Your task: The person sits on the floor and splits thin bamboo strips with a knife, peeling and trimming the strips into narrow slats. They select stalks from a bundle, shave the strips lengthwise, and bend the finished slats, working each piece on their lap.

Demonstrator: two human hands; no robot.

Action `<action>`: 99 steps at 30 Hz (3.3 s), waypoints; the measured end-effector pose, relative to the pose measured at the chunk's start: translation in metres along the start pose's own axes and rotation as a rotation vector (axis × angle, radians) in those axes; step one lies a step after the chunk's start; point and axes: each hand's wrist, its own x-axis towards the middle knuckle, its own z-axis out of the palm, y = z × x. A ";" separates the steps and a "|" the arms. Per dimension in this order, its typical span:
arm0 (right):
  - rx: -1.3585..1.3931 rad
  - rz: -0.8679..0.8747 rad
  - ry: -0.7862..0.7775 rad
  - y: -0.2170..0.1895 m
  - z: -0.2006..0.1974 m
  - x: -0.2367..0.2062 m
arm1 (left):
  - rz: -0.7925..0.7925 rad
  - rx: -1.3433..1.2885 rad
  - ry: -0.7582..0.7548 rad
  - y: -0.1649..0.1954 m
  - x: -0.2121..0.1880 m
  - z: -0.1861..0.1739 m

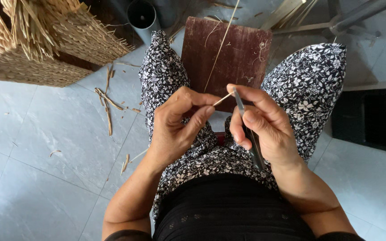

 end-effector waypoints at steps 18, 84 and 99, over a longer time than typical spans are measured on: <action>0.189 0.110 -0.047 -0.009 -0.002 -0.007 | 0.024 -0.026 -0.045 0.011 0.006 -0.004; 0.246 0.048 -0.115 0.006 -0.007 -0.010 | -0.020 -0.110 -0.063 0.013 0.007 -0.001; 0.358 0.048 -0.132 0.009 -0.011 -0.007 | -0.028 -0.122 -0.073 0.017 0.010 -0.002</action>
